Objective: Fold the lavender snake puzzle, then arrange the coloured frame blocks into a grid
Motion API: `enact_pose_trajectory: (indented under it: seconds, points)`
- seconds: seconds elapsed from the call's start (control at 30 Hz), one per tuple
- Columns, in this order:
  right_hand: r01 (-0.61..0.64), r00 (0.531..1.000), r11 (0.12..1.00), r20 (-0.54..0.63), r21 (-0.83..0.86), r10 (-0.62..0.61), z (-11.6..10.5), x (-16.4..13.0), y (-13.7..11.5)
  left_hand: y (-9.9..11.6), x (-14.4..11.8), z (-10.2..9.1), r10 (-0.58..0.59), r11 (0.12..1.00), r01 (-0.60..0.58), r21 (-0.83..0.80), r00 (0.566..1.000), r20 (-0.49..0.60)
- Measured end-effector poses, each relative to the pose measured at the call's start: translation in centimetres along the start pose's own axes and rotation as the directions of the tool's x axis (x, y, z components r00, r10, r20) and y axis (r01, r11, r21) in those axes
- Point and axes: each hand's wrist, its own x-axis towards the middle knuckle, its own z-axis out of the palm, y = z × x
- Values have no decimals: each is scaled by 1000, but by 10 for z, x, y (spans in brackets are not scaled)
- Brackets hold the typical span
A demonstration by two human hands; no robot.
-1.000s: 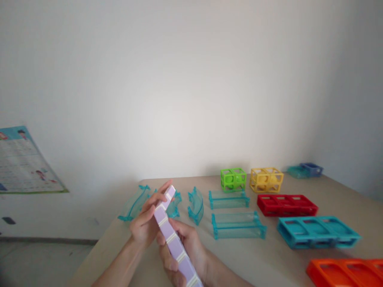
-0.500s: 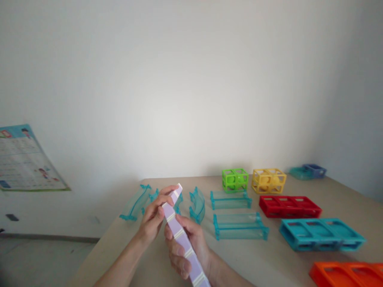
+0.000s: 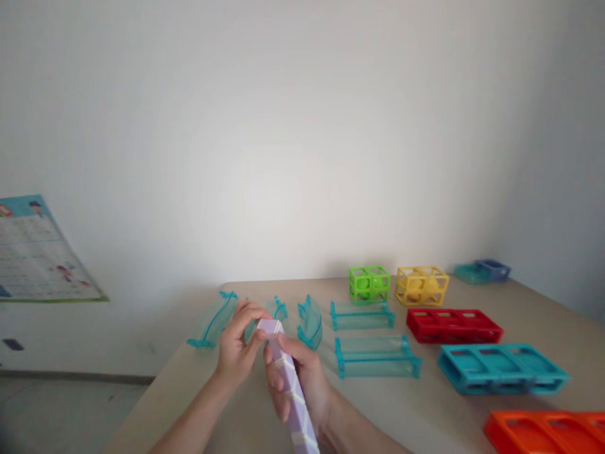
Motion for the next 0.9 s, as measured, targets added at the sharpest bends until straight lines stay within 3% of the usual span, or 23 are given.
enact_pose_trajectory:
  seconds: [0.4,0.7,0.9]
  points:
    - [110,990,967,-56,-231,-127,13,0,-6,-3,-8,3,126,992,-124,23,986,-107]
    - [129,976,919,-114,-373,-184,15,-1,-6,6,-7,-1,-96,994,94,-57,995,-33]
    - [97,979,899,-123,-426,-164,11,-1,-2,2,-5,-1,-316,879,352,-321,935,161]
